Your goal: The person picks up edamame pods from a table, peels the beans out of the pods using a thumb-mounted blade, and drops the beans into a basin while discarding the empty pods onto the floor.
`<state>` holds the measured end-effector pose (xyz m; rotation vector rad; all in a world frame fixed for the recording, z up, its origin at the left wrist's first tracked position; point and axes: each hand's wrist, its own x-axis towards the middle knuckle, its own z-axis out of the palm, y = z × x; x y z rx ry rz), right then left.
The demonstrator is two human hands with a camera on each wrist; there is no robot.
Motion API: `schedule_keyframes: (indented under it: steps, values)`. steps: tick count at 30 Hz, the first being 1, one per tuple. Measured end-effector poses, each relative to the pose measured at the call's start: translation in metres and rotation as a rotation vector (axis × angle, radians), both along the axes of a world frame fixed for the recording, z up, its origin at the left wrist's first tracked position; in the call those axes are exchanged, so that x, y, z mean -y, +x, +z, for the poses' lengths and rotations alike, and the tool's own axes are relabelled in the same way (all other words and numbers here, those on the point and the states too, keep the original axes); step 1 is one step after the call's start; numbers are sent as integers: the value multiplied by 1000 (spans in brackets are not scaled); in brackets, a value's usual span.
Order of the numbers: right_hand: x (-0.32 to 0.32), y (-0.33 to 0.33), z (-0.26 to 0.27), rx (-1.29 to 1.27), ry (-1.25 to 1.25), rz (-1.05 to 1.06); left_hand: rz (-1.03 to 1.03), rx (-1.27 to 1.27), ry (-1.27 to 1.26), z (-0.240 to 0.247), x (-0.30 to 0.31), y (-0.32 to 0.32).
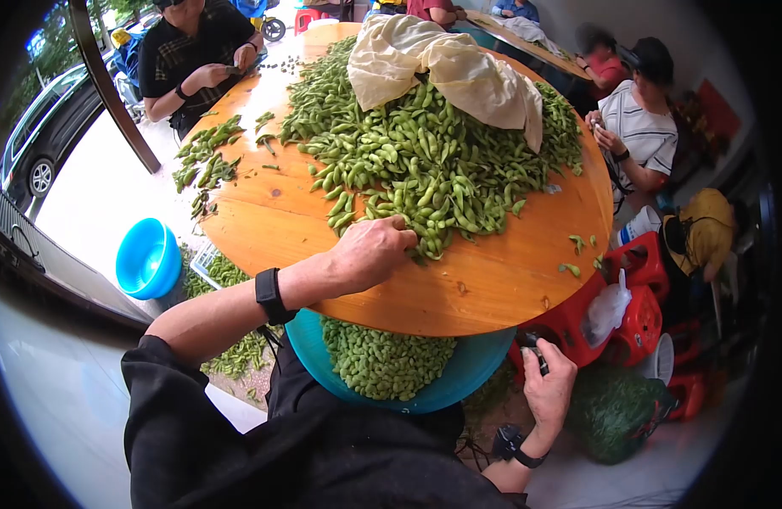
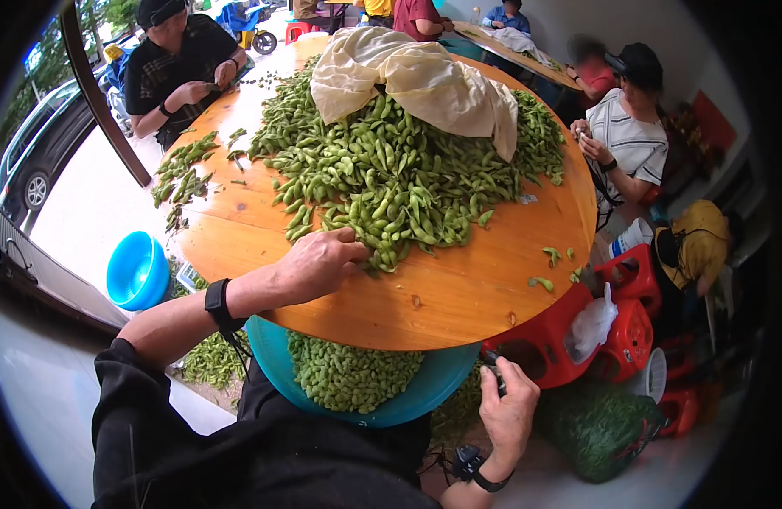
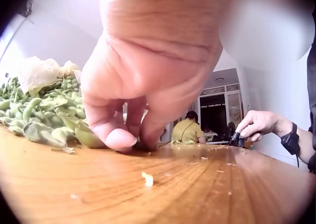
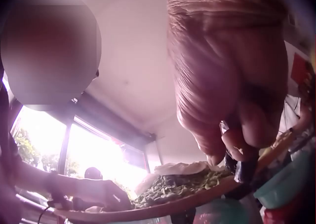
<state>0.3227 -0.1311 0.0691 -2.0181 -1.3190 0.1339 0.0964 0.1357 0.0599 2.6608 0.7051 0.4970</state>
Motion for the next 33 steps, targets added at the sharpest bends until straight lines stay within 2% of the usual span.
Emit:
schedule_keyframes:
  steps: [2, 6, 8, 9, 11, 12, 13, 15, 17, 20, 21, 23, 25, 27, 28, 30, 31, 33]
  values:
    - [-11, -11, 5, -30, 39, 71, 19, -61, 1, 2, 2, -2]
    - [-35, -35, 8, -169, 74, 193, 47, -1, -20, -1, 0, -6]
    - [-50, -47, 7, -281, 94, 233, -7, 273, -38, -1, 0, -8]
    - [-56, -54, 3, -384, 129, 251, -11, 272, -43, 4, 6, -11]
    - [-66, -68, 0, -703, 117, 254, -82, 311, -549, 29, 31, -22]
    - [-70, -76, 0, -888, 138, 282, -38, 317, -782, 33, 46, -25]
    - [-74, -84, 1, -1075, 157, 310, -47, 338, -919, 22, 54, -27]
    - [-79, -93, 0, -1166, 142, 347, 15, 394, -1061, 15, 73, -33]
    - [-81, -98, -4, -1336, 115, 416, 11, 495, -1075, 2, 83, -35]
    - [-81, -99, -10, -1410, 92, 412, 105, 587, -853, -8, 95, -36]
    - [-80, -98, -11, -1456, 92, 426, 108, 589, -857, -15, 98, -34]
    - [-80, -99, -11, -1468, 88, 416, 88, 683, -445, -24, 102, -30]
    - [-79, -98, -12, -1481, 86, 405, 122, 670, -486, -20, 106, -31]
    - [-78, -97, -13, -1412, 71, 415, 123, 629, -656, -21, 108, -33]
    - [-77, -96, -14, -1414, 68, 413, 124, 628, -659, -23, 108, -34]
    - [-75, -91, -14, -1333, 76, 493, 0, 734, -1312, -26, 106, -36]
    - [-74, -88, -15, -1335, 74, 490, 1, 732, -1316, -26, 106, -37]
    - [-73, -82, -16, -1418, 76, 572, -155, 756, -1785, -24, 105, -39]
